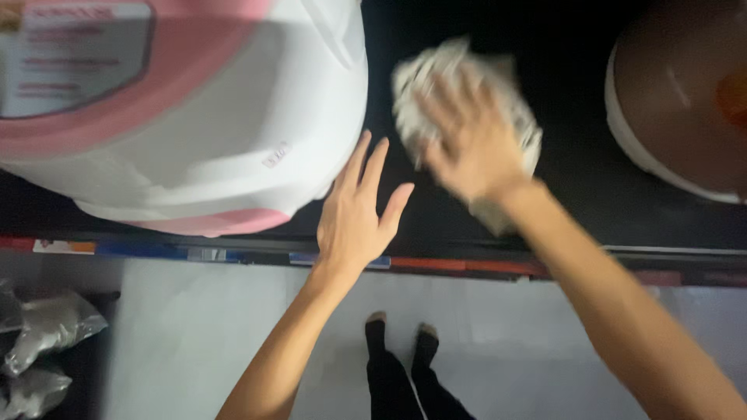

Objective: The person wipes a shelf surface with a cloth and then wipes down the exterior of a rice cooker using the cloth.

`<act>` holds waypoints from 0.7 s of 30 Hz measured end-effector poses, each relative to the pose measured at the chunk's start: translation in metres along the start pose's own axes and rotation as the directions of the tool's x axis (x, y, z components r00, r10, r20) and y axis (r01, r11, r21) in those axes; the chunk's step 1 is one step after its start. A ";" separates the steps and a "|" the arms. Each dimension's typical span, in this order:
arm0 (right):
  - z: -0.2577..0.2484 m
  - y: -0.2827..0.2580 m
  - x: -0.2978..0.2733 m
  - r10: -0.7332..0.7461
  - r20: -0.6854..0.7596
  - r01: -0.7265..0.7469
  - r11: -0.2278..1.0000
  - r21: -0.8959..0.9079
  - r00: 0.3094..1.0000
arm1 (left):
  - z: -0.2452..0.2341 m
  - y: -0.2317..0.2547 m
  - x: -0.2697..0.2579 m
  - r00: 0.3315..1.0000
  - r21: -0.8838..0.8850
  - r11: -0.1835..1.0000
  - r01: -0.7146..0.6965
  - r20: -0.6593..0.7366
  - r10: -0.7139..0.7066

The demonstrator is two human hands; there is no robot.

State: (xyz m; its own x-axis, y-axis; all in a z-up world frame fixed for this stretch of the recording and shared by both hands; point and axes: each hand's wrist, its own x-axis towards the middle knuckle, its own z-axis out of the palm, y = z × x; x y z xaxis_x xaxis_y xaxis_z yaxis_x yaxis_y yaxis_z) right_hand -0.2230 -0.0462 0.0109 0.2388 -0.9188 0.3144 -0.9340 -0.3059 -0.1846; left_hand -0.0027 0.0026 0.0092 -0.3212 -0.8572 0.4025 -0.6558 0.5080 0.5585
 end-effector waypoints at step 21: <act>0.001 0.011 0.009 0.141 0.052 -0.141 0.990 -0.014 0.989 | 0.000 0.000 0.004 0.999 0.043 0.999 -0.026 -0.040 0.027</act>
State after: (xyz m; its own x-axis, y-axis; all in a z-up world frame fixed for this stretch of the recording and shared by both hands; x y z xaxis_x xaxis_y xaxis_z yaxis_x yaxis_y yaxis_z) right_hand -0.2304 -0.0581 0.0112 0.1178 -0.9644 0.2368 -0.9620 -0.1700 -0.2139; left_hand -0.0044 -0.0006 0.0106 -0.3117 -0.8389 0.4462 -0.6763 0.5257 0.5160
